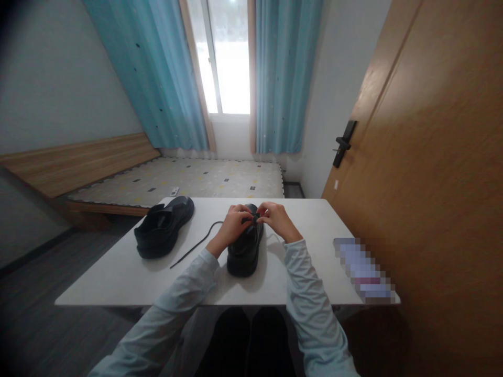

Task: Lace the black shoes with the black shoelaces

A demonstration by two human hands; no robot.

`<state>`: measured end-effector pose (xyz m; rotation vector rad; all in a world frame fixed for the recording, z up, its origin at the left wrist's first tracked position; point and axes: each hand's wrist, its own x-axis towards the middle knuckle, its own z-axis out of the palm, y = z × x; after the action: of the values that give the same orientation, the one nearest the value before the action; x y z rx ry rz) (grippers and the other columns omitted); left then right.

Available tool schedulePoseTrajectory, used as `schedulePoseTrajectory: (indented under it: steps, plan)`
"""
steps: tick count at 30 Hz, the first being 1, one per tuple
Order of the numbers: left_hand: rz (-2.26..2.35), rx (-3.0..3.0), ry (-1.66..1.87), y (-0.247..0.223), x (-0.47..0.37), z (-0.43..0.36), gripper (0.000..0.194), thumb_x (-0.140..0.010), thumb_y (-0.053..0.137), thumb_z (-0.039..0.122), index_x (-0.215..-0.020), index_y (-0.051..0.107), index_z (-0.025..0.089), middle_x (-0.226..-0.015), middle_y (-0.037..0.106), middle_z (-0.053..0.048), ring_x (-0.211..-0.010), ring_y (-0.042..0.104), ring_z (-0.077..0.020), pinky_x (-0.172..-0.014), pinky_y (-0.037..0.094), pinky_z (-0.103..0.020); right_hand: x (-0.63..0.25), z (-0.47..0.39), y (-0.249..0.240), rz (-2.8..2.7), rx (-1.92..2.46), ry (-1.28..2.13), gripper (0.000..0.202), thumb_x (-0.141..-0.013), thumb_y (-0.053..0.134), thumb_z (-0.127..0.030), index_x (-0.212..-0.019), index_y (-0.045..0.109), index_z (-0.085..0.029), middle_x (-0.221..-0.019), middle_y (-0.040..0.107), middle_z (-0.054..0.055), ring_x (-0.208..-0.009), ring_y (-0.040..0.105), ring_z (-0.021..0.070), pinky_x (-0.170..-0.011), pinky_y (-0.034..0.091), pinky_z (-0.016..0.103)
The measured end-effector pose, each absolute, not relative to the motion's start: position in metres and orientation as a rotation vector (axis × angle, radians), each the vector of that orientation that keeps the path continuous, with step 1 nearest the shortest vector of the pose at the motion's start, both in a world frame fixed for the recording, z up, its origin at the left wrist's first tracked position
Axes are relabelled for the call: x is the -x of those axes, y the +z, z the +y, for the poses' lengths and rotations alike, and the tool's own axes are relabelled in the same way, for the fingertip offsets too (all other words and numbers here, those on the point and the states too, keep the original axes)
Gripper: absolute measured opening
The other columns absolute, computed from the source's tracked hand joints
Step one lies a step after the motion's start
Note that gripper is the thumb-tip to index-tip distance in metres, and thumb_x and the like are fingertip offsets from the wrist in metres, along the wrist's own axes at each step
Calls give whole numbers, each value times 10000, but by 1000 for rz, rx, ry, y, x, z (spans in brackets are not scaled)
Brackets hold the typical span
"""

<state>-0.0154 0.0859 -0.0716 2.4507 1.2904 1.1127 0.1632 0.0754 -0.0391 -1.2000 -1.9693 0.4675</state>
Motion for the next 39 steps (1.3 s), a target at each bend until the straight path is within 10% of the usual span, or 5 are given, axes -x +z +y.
schedulePoseTrajectory:
  steps: [6,17,39]
  plan:
    - [1321,-2450,1041,-68,19,83,109,-771,649,191,-855,716,205,-1007,608,-71,-998,488,-247,-899,446,-409,-170,81,-48,-1862,1243,523,147,-799,605,-207,-937,630,-164,-1003,661,76,-493,604,83,-509,483,224]
    - [1281,-2387,1117,-61,28,81,58,-801,628,231,-821,669,195,-931,630,-53,-952,553,-217,-906,437,-381,-161,85,-51,-1981,1342,149,132,-705,574,-71,-764,657,-155,-719,652,27,-626,566,127,-648,425,245]
    - [688,-1188,1461,-36,51,89,180,-896,487,342,-903,379,199,-829,701,-42,-859,701,-186,-846,521,-414,-153,76,-45,-1822,1180,701,89,-689,564,-235,-738,550,-162,-679,569,1,-550,532,110,-415,385,193]
